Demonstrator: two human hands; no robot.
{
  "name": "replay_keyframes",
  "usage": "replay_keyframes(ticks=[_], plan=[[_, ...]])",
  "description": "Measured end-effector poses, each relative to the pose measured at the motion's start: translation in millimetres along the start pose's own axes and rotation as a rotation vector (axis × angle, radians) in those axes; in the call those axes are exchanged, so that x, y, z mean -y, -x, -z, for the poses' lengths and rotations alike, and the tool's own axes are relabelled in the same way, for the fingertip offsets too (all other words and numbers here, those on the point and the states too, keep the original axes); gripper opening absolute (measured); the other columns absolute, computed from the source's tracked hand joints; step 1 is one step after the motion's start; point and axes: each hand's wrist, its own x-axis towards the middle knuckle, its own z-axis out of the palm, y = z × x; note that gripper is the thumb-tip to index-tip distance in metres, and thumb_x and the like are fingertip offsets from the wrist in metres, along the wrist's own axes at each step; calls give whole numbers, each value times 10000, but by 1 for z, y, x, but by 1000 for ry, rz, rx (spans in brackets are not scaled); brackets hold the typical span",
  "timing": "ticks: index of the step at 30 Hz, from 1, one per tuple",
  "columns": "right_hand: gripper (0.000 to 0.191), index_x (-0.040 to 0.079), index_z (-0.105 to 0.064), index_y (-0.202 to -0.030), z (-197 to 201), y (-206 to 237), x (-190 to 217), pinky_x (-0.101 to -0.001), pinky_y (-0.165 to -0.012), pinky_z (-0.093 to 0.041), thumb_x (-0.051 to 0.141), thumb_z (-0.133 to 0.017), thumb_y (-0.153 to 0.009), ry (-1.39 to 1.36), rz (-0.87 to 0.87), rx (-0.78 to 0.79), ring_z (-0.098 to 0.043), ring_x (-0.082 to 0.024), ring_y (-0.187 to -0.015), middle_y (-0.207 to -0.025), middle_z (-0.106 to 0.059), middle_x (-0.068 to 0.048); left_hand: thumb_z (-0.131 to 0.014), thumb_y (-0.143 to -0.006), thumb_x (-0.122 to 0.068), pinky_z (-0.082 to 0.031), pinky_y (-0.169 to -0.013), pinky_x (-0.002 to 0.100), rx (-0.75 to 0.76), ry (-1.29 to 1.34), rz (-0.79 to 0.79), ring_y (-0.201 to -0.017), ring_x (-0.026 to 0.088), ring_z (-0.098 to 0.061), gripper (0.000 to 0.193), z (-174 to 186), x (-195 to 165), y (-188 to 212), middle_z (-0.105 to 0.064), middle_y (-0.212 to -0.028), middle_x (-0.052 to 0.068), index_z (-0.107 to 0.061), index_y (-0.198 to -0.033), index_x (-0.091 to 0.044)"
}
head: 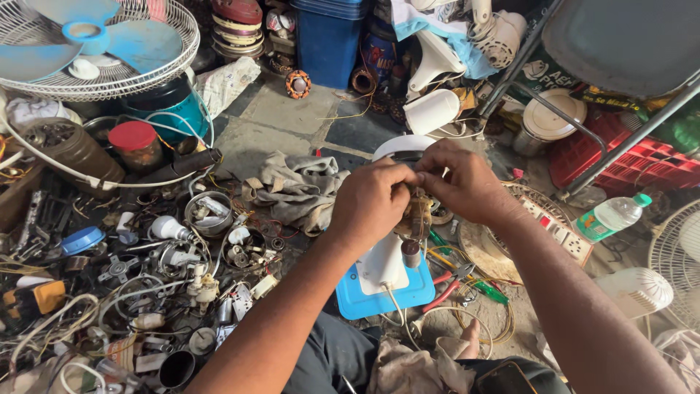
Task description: The person disassembles a standing fan motor, uses a screwdriver to adjust internal components, and wipes parts with a cloth. The person then reassembles the motor housing and tests the fan by plugging it into a power strip.
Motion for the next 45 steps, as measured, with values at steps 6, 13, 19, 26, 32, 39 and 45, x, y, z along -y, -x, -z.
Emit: replay_keyframes(ticks=[6, 13, 19, 26, 32, 39, 45], plan=[[186, 22, -692, -1007, -5, 1, 2, -354, -807, -537, 144, -754, -882, -19, 7, -37, -667, -209, -904, -972, -654, -95, -739, -903, -212, -559, -644, 323, 6, 309, 273, -700, 191, -734, 195, 5, 15, -14, -758, -784, 98, -695, -907, -22], [168, 20, -682, -984, -5, 2, 5, -357, -800, -538, 135, -753, -884, -4, 10, -36, -668, -210, -883, -957, -651, -92, -804, -763, -178, -574, -628, 350, 281, 211, 290, -711, 240, -750, 160, 9, 21, -32, -778, -779, 115, -756, -817, -35], [142, 21, -688, -973, -9, 0, 6, -366, -799, -532, 107, -751, -880, -26, 62, -49, -661, -225, -892, -950, -652, -98, -782, -754, -129, -567, -723, 493, 207, -321, 125, -807, 396, -714, 141, 0, 3, -30, -727, -802, 182, -731, -865, -57], [141, 40, -688, -977, -13, 3, 3, -362, -803, -545, 126, -748, -884, -70, 36, -60, -674, -218, -890, -941, -666, -85, -755, -759, -84, -573, -726, 448, -32, 42, 114, -839, 345, -734, 270, 0, 4, -12, -745, -891, 139, -714, -1025, -63], [156, 33, -713, -1017, -17, 1, 1, -356, -816, -537, 111, -755, -888, -53, 122, -118, -671, -219, -924, -978, -681, -91, -800, -788, -89, -555, -719, 419, -5, 56, 125, -817, 329, -727, 199, 2, 8, -13, -743, -872, 134, -756, -980, -64], [170, 24, -698, -1101, -18, 29, 2, -266, -749, -538, 149, -687, -987, -336, -180, -351, -645, -84, -853, -975, -687, -25, -791, -844, -155, -564, -724, 392, 93, 74, 212, -795, 276, -738, 115, 12, 1, -13, -748, -872, 123, -752, -911, -69], [187, -14, -691, -1136, -36, 96, -10, -230, -671, -471, 115, -661, -1004, -634, -417, -552, -569, -60, -755, -881, -650, 3, -722, -895, -116, -545, -781, 444, 153, -481, -166, -920, 341, -655, 88, 15, 4, -16, -704, -939, 153, -711, -895, -29]])
